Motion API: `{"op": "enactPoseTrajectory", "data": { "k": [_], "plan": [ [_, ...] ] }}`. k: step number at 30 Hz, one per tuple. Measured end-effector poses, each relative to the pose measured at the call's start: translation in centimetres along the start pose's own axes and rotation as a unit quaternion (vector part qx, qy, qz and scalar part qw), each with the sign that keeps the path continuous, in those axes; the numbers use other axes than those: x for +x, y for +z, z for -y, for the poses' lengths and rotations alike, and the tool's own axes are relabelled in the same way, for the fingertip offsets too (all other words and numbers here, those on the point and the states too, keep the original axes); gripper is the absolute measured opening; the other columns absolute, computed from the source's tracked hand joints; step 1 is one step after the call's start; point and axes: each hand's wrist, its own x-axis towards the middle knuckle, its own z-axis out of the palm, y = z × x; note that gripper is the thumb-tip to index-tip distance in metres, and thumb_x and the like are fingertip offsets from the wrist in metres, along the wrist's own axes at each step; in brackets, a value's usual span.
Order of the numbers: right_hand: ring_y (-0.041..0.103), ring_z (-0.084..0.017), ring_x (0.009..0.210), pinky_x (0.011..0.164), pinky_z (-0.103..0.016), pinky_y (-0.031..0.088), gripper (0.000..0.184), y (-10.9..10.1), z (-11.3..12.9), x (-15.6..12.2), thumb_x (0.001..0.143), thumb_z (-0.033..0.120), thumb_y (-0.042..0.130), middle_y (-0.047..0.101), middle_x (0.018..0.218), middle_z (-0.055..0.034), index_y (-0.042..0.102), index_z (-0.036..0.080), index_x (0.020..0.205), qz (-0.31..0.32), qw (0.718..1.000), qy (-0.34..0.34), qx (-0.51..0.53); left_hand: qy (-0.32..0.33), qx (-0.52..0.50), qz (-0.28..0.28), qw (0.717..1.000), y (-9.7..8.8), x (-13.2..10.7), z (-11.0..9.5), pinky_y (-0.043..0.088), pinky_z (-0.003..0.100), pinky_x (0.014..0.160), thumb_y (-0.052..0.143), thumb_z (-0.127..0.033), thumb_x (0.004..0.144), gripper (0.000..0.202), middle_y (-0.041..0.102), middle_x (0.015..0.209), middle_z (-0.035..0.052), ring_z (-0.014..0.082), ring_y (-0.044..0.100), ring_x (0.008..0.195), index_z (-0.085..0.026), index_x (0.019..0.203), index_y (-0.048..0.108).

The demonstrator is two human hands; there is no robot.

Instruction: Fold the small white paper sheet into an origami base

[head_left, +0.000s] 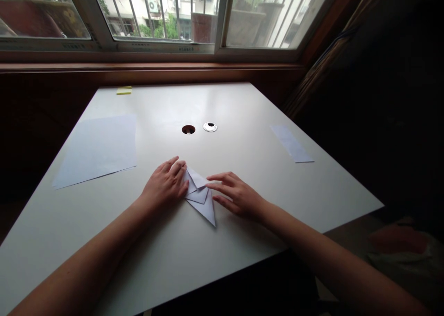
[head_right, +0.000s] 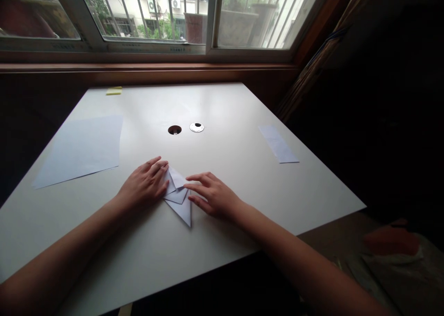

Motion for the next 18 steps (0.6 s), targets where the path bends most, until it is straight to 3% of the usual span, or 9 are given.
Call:
{"op": "enactPoseTrajectory", "data": {
  "k": [4, 6, 12, 15, 18],
  "plan": [
    [0.044, -0.031, 0.131, 0.110, -0.052, 0.037, 0.062, 1.3, 1.4, 0.9, 0.090, 0.058, 0.057, 0.050, 0.147, -0.0111, 0.052, 0.024, 0.141, 0.035, 0.997, -0.024, -0.065, -0.049, 0.021, -0.012, 0.999, -0.4, 0.1, -0.1, 0.047, 0.050, 0.102, 0.049, -0.039, 0.094, 0.040, 0.060, 0.122, 0.0195, 0.0350, 0.048, 0.127, -0.009, 0.117, 0.061],
    [0.042, -0.032, 0.134, 0.114, -0.055, 0.030, 0.066, 1.9, 1.4, 1.1, 0.091, 0.060, 0.055, 0.049, 0.149, -0.0113, 0.048, 0.023, 0.144, 0.049, 0.993, -0.046, -0.093, -0.065, 0.034, -0.012, 0.997, -0.7, 0.2, -0.1, 0.051, 0.049, 0.094, 0.049, -0.040, 0.094, 0.035, 0.061, 0.114, 0.0188, 0.0346, 0.052, 0.119, -0.011, 0.108, 0.062],
    [0.046, -0.025, 0.136, 0.116, -0.051, 0.029, 0.041, 1.2, -1.7, 1.4, 0.100, 0.023, 0.047, 0.056, 0.144, -0.0042, 0.051, 0.027, 0.141, 0.061, 0.984, -0.083, -0.145, -0.073, 0.037, -0.008, 0.997, -1.0, 0.3, 0.4, 0.052, 0.042, 0.078, 0.048, -0.039, 0.095, 0.025, 0.059, 0.095, 0.0121, 0.0278, 0.055, 0.092, -0.017, 0.089, 0.060],
    [0.050, -0.023, 0.133, 0.112, -0.048, 0.034, 0.042, -0.2, -3.5, 1.6, 0.100, 0.015, 0.047, 0.059, 0.141, -0.0029, 0.053, 0.029, 0.139, 0.071, 0.982, -0.093, -0.146, -0.044, -0.015, -0.019, 0.999, -0.5, 0.3, 0.7, 0.051, 0.041, 0.082, 0.049, -0.035, 0.096, 0.023, 0.059, 0.096, 0.0104, 0.0253, 0.054, 0.091, -0.017, 0.097, 0.063],
    [0.052, -0.022, 0.132, 0.110, -0.046, 0.036, 0.040, -0.8, -4.6, 1.9, 0.099, 0.014, 0.048, 0.061, 0.138, -0.0027, 0.056, 0.029, 0.136, 0.069, 0.982, -0.098, -0.147, -0.009, -0.061, -0.015, 0.998, 0.0, 0.2, 1.0, 0.051, 0.041, 0.086, 0.049, -0.034, 0.097, 0.028, 0.059, 0.101, 0.0102, 0.0238, 0.053, 0.092, -0.020, 0.116, 0.064]
  ]
}}
